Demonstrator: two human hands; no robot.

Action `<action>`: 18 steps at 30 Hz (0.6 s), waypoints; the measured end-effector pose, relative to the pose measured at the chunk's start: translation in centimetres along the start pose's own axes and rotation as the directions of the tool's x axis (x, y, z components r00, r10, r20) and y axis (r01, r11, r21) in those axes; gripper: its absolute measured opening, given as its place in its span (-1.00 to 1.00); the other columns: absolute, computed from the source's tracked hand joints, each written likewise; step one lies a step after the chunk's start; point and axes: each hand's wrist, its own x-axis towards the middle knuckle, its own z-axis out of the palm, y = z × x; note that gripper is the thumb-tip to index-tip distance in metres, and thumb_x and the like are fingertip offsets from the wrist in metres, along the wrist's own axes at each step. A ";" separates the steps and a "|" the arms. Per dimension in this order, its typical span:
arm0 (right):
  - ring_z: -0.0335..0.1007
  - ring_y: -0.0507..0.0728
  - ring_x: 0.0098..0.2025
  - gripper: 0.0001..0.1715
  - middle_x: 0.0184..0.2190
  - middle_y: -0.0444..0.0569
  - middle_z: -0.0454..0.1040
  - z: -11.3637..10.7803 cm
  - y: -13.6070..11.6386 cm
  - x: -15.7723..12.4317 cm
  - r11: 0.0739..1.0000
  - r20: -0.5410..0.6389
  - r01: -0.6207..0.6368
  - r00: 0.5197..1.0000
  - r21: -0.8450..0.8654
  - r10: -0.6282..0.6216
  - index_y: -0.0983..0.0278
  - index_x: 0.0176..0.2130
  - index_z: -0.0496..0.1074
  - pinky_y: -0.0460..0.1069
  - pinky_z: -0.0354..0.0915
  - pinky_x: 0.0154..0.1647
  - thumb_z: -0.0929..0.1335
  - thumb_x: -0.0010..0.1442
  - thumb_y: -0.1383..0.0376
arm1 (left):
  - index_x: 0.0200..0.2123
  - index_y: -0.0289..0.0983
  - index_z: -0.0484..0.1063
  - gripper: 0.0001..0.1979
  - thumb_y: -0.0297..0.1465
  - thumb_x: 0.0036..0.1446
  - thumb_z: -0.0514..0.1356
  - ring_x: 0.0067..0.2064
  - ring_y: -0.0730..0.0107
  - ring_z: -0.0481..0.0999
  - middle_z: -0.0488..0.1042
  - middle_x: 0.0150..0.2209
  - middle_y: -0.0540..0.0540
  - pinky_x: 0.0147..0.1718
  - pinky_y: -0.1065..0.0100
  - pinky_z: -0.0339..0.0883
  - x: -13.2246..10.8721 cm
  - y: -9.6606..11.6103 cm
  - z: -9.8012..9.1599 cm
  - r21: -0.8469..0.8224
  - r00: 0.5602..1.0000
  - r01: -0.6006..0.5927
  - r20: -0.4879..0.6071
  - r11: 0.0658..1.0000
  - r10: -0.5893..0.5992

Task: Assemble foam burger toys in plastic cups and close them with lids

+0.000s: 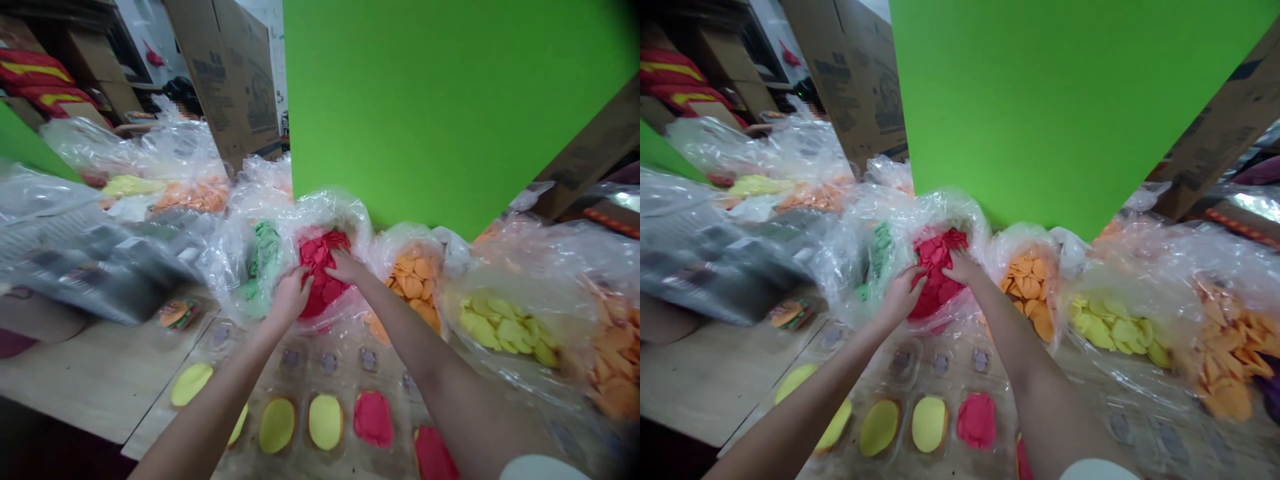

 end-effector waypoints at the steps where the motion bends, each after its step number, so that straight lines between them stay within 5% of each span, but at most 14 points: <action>1: -0.11 0.31 0.23 -0.24 0.15 0.23 0.11 0.0 -0.2 -0.6 1.000 -0.004 0.008 1.000 -0.007 -0.008 0.45 0.17 0.03 0.13 -0.04 0.15 0.24 0.11 0.09 | -0.14 -0.29 0.38 -0.73 -0.34 0.15 -0.01 -0.10 0.24 0.41 0.47 -0.17 -0.16 -0.08 0.26 0.23 -0.3 0.1 -0.4 -0.013 1.000 -0.010 0.001 1.000 0.010; 7: 0.08 0.32 0.10 -0.25 0.05 0.26 0.17 -1.3 -0.3 -4.6 0.994 0.083 0.079 0.994 -0.081 -0.072 0.45 0.11 0.14 0.13 0.03 0.07 0.33 0.03 0.10 | -0.17 -0.27 0.40 -0.74 -0.33 0.14 0.01 -0.16 0.34 0.42 0.47 -0.19 -0.09 -0.14 0.33 0.24 -1.9 1.1 -4.2 -0.104 0.999 0.036 0.036 0.994 -0.032; 14: 0.27 0.24 -0.10 -0.59 -0.16 0.15 0.35 -1.9 -0.2 -5.3 0.978 0.165 0.178 0.973 -0.106 -0.159 0.39 -0.17 0.32 0.05 0.16 -0.11 0.40 -0.07 0.35 | -0.21 -0.29 0.44 -0.73 -0.27 0.12 0.06 -0.26 0.40 0.42 0.49 -0.27 -0.06 -0.22 0.35 0.25 -6.2 1.7 -11.2 -0.237 0.983 0.154 -0.065 0.959 -0.174; 16: 0.31 0.21 -0.19 -0.65 -0.26 0.10 0.39 -2.5 -0.8 -6.2 0.985 0.124 0.144 0.983 -0.092 -0.132 0.37 -0.17 0.30 0.04 0.18 -0.18 0.36 -0.01 0.37 | -0.22 -0.28 0.43 -0.73 -0.25 0.09 0.10 -0.21 0.37 0.42 0.48 -0.25 -0.08 -0.17 0.32 0.27 -8.7 2.0 -12.1 -0.391 0.957 0.241 -0.055 0.888 -0.284; 18: 0.31 0.18 -0.21 -0.63 -0.26 0.06 0.39 -3.3 -2.1 -7.4 0.997 0.004 0.074 0.997 -0.001 -0.074 0.35 -0.14 0.26 0.03 0.19 -0.20 0.35 0.02 0.31 | -0.20 -0.29 0.41 -0.72 -0.24 0.05 0.14 -0.14 0.33 0.42 0.47 -0.20 -0.12 -0.11 0.27 0.26 -11.0 2.6 -11.9 -0.604 0.917 0.334 0.031 0.724 -0.397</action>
